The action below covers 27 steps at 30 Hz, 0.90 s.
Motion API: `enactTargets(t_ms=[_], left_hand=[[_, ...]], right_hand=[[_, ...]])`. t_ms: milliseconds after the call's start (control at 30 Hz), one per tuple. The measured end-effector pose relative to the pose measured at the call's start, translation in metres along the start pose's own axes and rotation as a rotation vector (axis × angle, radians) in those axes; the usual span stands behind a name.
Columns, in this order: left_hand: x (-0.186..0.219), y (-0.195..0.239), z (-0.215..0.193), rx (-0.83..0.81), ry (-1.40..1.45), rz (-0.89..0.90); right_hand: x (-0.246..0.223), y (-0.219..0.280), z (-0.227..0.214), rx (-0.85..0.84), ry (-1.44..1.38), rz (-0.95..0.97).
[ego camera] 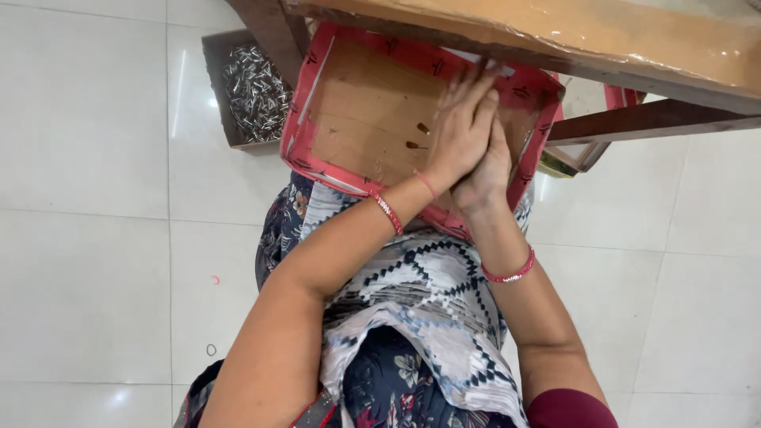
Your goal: The person assembles cosmetic brushes at a workbench. They press bristle bundles into metal ferrules against a perforated disc, gather and align the ferrules, secure bundles with rubber bands, and place finished brushes onto a red tray on their lap.
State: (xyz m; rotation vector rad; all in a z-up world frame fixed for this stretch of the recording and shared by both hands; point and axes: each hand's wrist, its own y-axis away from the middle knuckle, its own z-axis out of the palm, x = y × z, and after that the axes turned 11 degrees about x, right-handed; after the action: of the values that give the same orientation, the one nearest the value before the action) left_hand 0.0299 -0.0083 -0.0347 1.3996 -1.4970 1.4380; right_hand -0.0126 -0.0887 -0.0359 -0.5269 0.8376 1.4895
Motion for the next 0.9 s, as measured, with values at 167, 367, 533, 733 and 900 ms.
enactTargets(t_ms=[167,367,533,733,900], left_hand=[[0.041,0.017,-0.010,-0.132,-0.031,0.017],[0.040,0.026,-0.008,-0.040,0.048,0.007],[0.032,0.013,-0.002,-0.004,0.004,-0.018],[0.047,0.023,-0.005,-0.131,0.028,0.034],[0.069,0.047,-0.011,-0.112,0.043,0.092]], right_hand=[[-0.007,-0.006,-0.013,-0.146,-0.064,-0.002],[-0.001,-0.009,-0.028,-0.073,-0.112,0.056],[-0.014,0.006,-0.005,-0.028,-0.060,0.037],[-0.021,0.010,0.005,-0.152,-0.101,-0.014],[-0.016,0.003,-0.018,-0.062,-0.338,0.082]])
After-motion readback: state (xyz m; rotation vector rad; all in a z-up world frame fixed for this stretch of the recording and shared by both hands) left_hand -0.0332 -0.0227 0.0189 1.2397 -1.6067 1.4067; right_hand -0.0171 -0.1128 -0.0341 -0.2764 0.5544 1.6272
